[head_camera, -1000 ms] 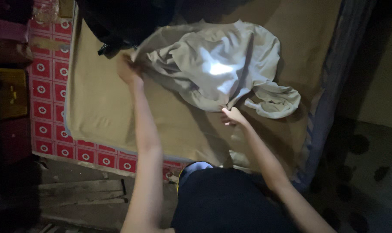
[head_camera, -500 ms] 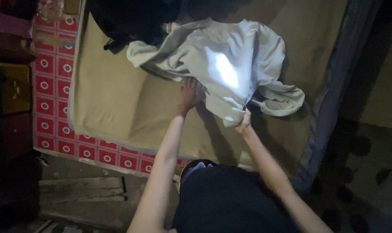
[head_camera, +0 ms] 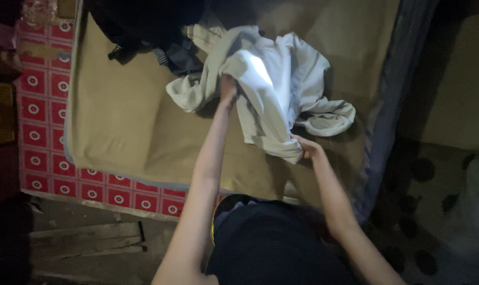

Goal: The person picks up a light green long-sleeved shirt and a white long-sleeved shirt from a pile on a bed, folds each one into a rectangle, and places them into a yellow drawer of a plastic dresser.

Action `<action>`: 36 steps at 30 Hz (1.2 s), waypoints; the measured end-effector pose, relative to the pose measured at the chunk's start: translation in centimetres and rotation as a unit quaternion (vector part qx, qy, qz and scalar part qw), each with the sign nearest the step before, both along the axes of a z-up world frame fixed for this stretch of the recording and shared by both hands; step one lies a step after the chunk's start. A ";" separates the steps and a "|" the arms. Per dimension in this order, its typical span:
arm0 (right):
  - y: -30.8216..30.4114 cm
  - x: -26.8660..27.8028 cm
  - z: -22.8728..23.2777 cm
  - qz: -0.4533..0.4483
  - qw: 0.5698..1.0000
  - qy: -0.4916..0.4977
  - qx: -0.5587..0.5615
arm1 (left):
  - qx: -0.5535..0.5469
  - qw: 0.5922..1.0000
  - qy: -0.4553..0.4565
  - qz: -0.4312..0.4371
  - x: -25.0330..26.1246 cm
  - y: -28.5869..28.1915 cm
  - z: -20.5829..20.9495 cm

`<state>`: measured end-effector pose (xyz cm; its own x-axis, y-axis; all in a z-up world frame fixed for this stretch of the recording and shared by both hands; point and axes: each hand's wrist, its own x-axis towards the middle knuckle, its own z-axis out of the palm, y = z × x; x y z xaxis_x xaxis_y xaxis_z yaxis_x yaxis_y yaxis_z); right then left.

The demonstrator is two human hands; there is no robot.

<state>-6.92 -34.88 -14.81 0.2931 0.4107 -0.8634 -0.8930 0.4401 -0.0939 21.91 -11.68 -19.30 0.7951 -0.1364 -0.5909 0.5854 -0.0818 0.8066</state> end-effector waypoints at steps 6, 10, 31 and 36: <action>-2.5 1.2 0.1 -0.117 0.981 -0.129 -0.090 | 0.043 0.960 -0.277 -0.009 6.6 -0.1 1.7; -3.4 2.1 -0.2 -0.395 0.908 -0.115 -0.082 | -0.129 0.981 -0.122 -0.078 2.7 2.1 0.3; 8.5 -1.7 -1.5 -0.382 0.864 -0.084 -0.316 | 0.063 0.959 -0.140 -0.239 -17.5 16.3 3.0; 7.9 -7.5 1.0 -0.219 0.921 -0.039 -0.321 | 0.314 0.892 0.046 -0.321 -22.2 24.5 7.1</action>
